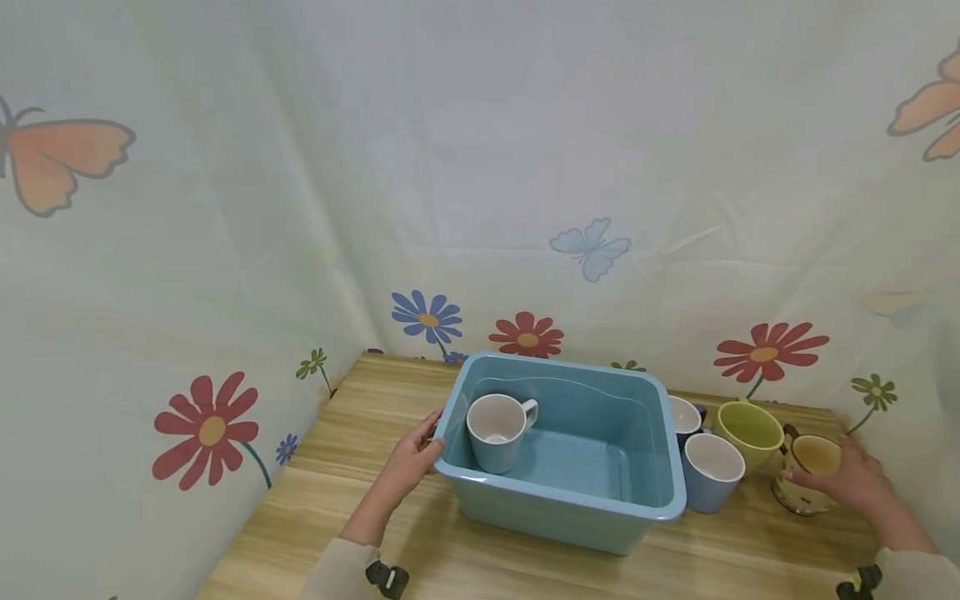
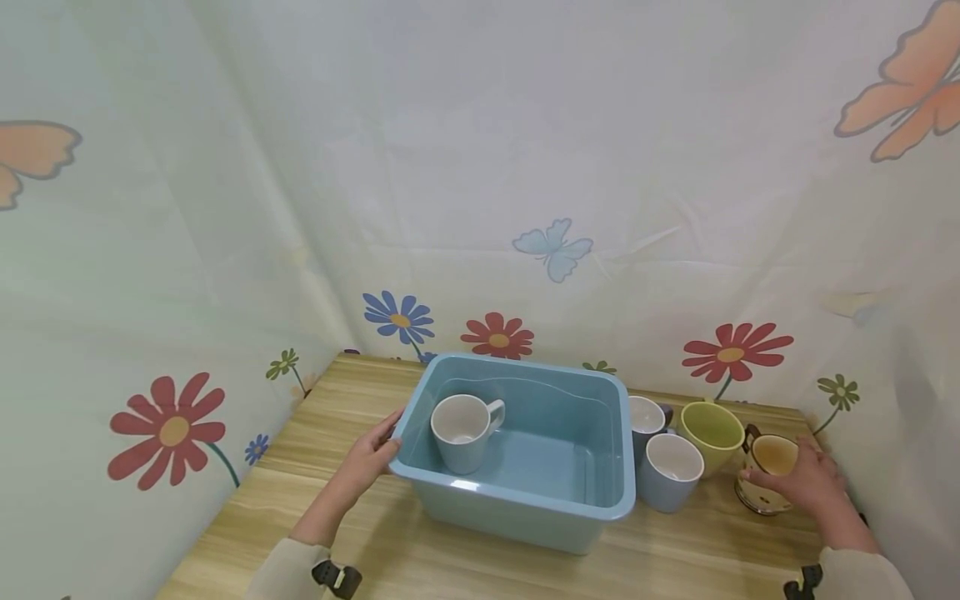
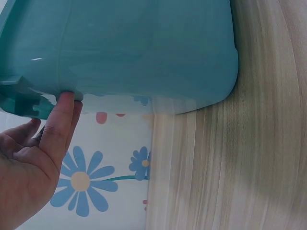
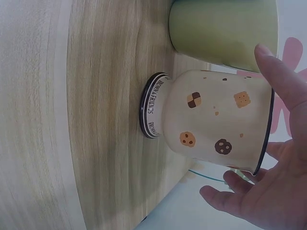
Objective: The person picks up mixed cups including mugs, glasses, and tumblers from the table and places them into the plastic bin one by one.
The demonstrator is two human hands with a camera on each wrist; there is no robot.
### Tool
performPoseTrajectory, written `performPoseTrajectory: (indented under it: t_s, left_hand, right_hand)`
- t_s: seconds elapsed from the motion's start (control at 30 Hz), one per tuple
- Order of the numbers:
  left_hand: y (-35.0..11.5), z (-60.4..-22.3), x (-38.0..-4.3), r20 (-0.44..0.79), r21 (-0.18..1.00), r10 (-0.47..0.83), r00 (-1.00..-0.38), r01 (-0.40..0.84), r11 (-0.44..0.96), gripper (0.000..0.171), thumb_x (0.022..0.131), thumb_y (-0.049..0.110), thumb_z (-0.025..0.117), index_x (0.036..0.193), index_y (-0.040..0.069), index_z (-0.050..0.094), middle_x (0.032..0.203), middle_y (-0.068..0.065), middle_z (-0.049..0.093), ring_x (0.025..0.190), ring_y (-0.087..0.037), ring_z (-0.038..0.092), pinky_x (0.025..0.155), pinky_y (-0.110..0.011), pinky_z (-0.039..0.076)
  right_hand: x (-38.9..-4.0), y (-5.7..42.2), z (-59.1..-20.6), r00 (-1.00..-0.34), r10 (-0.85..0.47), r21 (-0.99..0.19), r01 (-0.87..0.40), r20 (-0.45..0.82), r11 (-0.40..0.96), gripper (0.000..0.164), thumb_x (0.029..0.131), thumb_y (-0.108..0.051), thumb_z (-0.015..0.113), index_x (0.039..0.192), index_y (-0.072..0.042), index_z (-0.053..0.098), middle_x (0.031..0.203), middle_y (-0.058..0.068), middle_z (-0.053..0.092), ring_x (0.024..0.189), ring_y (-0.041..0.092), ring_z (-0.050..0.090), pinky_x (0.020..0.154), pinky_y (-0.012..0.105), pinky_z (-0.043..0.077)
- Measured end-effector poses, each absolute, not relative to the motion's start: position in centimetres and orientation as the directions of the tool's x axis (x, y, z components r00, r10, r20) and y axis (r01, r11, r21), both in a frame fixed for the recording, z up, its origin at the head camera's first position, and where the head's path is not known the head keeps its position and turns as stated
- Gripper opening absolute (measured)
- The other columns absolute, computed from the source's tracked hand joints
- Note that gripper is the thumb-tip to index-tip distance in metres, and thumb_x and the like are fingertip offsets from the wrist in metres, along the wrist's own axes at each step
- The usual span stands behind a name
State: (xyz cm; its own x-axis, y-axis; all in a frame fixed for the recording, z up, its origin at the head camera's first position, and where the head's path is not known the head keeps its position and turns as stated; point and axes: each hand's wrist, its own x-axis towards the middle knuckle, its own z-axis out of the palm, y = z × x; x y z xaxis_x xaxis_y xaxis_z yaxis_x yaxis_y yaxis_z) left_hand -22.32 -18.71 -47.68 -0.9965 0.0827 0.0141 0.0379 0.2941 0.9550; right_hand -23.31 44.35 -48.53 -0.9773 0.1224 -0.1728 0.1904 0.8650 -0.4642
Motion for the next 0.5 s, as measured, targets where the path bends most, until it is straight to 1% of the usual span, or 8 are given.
performPoseTrajectory:
  t_s: [0.07,0.23,0.5]
  left_hand:
    - [-18.73,-47.76,-22.31,0.013,0.955,0.084,-0.996,0.038,0.294,0.059,0.1,0.008,0.052,0.157,0.002,0.038,0.15,-0.032,0.051,0.115,-0.033,0.064,0.068,-0.026,0.055]
    - [-18.71,-47.84,-22.34,0.013,0.955,0.081,-0.997,0.037,0.295,0.058,0.1,0.008,0.052,0.156,0.002,0.039,0.148,-0.032,0.052,0.113,-0.033,0.064,0.067,-0.025,0.054]
    - [-18.61,-47.79,-22.34,0.015,0.953,0.079,-0.997,0.039,0.299,0.059,0.099,0.01,0.052,0.156,0.003,0.04,0.148,-0.031,0.052,0.116,-0.034,0.064,0.069,-0.029,0.056]
  right_hand:
    - [-23.21,44.26,-48.44,-0.978,0.118,-0.46,0.185,-0.17,0.868,0.134,0.085,-0.061,0.072,0.147,0.025,-0.01,0.141,0.06,0.008,0.125,0.076,0.018,0.105,0.082,0.029]
    - [-23.21,44.22,-48.36,-0.977,0.107,-0.445,0.179,-0.183,0.877,0.134,0.085,-0.062,0.071,0.146,0.028,-0.006,0.137,0.062,0.01,0.124,0.076,0.019,0.104,0.081,0.03]
    - [-23.37,44.31,-48.44,-0.975,0.098,-0.441,0.179,-0.2,0.879,0.132,0.086,-0.062,0.069,0.145,0.03,-0.005,0.138,0.062,0.008,0.126,0.076,0.017,0.106,0.081,0.029]
